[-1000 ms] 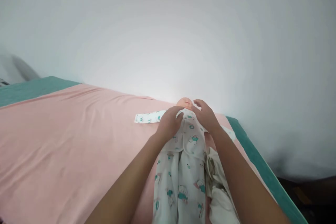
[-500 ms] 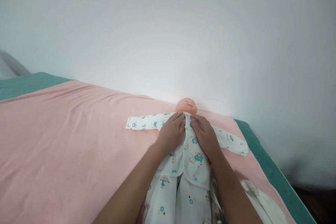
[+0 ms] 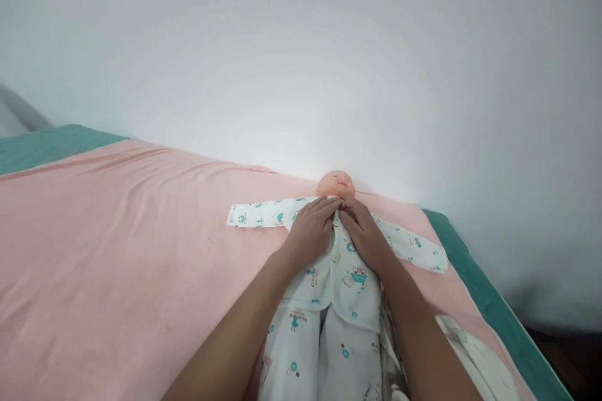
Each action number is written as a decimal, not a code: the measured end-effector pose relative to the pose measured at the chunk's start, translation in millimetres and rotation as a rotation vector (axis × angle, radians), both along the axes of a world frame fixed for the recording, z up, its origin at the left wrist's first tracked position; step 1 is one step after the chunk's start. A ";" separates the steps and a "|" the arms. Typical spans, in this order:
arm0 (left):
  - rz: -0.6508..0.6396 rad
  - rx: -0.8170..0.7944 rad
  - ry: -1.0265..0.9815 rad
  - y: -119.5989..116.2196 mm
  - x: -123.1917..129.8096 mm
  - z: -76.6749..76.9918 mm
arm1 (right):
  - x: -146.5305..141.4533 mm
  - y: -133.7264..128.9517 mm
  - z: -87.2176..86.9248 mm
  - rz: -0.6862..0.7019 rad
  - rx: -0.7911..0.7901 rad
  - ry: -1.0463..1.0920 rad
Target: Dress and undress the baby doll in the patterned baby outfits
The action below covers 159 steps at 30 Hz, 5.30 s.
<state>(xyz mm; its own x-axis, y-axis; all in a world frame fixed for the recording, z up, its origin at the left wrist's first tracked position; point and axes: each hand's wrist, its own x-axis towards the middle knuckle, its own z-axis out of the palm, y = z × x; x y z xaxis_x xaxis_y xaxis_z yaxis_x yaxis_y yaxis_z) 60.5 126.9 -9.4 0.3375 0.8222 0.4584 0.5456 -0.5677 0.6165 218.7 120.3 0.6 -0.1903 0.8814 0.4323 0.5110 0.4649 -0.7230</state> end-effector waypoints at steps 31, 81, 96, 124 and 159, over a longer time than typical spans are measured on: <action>-0.054 -0.221 -0.310 -13.3 -4.4 19.5 | 7.1 -5.0 4.9 0.002 0.060 -0.056; -0.022 -0.029 -0.051 -20.7 -8.1 24.5 | 1.0 -21.9 13.5 -0.136 0.045 0.062; -0.095 -0.104 -0.057 -24.9 -12.7 31.4 | 0.8 -23.2 16.1 -0.134 -0.002 0.187; -0.514 -0.412 -0.107 -25.3 -38.4 48.9 | -2.6 -45.4 51.4 0.359 -0.111 -0.097; 0.690 -0.180 0.299 19.7 -109.9 -32.4 | 78.5 3.2 -18.4 -0.625 -0.134 -0.553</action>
